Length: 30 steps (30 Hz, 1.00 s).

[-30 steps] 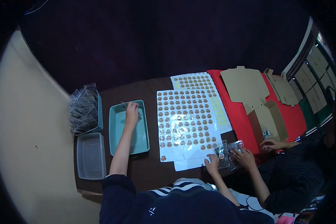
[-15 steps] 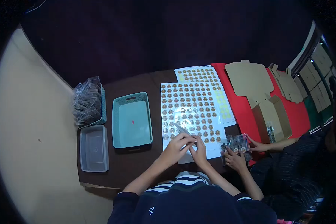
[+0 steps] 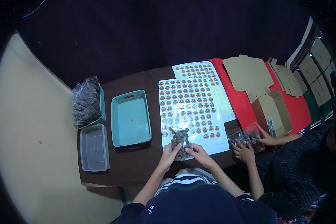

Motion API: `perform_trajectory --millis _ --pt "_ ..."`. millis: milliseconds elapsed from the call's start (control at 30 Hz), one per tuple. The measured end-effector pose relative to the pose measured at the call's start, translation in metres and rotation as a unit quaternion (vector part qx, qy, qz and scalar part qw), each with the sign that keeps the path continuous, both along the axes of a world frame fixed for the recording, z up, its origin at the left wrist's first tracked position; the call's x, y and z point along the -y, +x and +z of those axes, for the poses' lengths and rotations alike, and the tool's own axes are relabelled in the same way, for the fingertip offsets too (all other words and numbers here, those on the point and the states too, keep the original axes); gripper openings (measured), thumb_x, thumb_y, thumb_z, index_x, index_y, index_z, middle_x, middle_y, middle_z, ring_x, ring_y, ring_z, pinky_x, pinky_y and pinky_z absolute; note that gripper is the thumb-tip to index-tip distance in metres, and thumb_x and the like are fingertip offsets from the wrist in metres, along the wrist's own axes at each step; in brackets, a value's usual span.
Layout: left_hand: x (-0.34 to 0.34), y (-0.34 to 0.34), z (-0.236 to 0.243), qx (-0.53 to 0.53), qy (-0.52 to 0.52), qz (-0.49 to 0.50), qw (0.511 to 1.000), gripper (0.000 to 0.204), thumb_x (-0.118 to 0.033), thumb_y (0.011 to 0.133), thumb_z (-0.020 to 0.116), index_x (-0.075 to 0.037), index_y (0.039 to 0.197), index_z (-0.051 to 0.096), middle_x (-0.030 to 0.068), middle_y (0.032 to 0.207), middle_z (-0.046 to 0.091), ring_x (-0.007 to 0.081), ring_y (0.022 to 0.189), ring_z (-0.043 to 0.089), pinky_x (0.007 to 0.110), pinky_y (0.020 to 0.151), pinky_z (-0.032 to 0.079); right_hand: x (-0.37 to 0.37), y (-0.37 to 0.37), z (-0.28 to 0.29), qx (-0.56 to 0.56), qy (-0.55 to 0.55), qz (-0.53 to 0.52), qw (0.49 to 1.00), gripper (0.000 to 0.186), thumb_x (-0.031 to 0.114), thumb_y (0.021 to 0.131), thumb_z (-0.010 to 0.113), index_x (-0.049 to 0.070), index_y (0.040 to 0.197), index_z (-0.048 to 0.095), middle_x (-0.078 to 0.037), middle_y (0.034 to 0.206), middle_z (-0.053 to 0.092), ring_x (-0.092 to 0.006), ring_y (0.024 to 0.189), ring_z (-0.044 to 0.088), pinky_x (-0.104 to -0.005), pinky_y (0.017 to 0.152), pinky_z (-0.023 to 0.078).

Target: The recorder is applying round stickers to small plastic bags containing food items, likely snacks or cookies, in a packaging area.

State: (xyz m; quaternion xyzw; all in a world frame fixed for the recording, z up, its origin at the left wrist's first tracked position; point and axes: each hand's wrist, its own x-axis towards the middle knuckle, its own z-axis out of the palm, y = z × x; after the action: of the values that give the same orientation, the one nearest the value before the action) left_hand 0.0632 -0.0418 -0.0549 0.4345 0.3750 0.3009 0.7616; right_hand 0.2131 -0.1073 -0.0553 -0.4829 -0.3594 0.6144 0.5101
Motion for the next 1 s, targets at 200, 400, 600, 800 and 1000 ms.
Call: perform_trajectory --millis 200,400,600,800,1000 --pt "0.009 -0.008 0.01 -0.003 0.024 0.096 0.995 0.024 -0.016 0.089 0.054 0.001 0.105 0.054 0.0056 0.098 0.059 0.0109 0.087 0.056 0.027 0.079 0.044 -0.015 0.048 -0.085 0.175 -0.012 -0.078 0.981 0.028 0.025 0.09 0.05 -0.001 0.098 0.058 -0.007 0.084 0.06 -0.0107 0.072 0.054 -0.0254 0.066 0.045" --pt "0.011 -0.024 0.008 -0.016 0.007 0.115 0.993 0.028 -0.016 0.088 0.055 0.002 0.109 0.052 0.0061 0.102 0.059 0.0112 0.092 0.054 0.027 0.082 0.042 -0.011 0.099 -0.155 0.555 -0.04 -0.205 0.805 0.024 0.009 0.073 0.062 0.0 0.095 0.056 -0.016 0.089 0.055 -0.0312 0.085 0.054 -0.0382 0.073 0.046" --pt "0.016 -0.02 0.01 -0.004 0.004 0.12 0.993 0.029 -0.017 0.088 0.055 0.002 0.11 0.052 0.0059 0.104 0.058 0.0111 0.093 0.054 0.026 0.083 0.042 -0.015 0.084 -0.15 0.619 -0.054 -0.206 0.756 0.033 0.009 0.068 0.066 0.005 0.099 0.054 -0.013 0.098 0.048 -0.0318 0.095 0.048 -0.0427 0.073 0.044" --pt "0.019 -0.014 0.021 0.005 0.011 0.102 0.995 0.028 -0.016 0.088 0.054 0.002 0.11 0.052 0.0056 0.103 0.058 0.0103 0.092 0.054 0.026 0.082 0.043 -0.018 0.087 -0.145 0.636 -0.056 -0.178 0.749 0.029 0.012 0.068 0.066 0.006 0.093 0.053 -0.012 0.096 0.048 -0.0314 0.092 0.05 -0.0434 0.07 0.045" --pt "0.018 -0.016 0.012 0.007 0.002 0.098 0.995 0.028 -0.016 0.088 0.054 0.002 0.11 0.052 0.0056 0.103 0.058 0.0101 0.092 0.054 0.026 0.082 0.042 -0.024 0.096 -0.15 0.619 -0.071 -0.167 0.764 0.025 0.01 0.066 0.066 0.004 0.088 0.054 -0.015 0.092 0.049 -0.0325 0.086 0.051 -0.042 0.069 0.046"
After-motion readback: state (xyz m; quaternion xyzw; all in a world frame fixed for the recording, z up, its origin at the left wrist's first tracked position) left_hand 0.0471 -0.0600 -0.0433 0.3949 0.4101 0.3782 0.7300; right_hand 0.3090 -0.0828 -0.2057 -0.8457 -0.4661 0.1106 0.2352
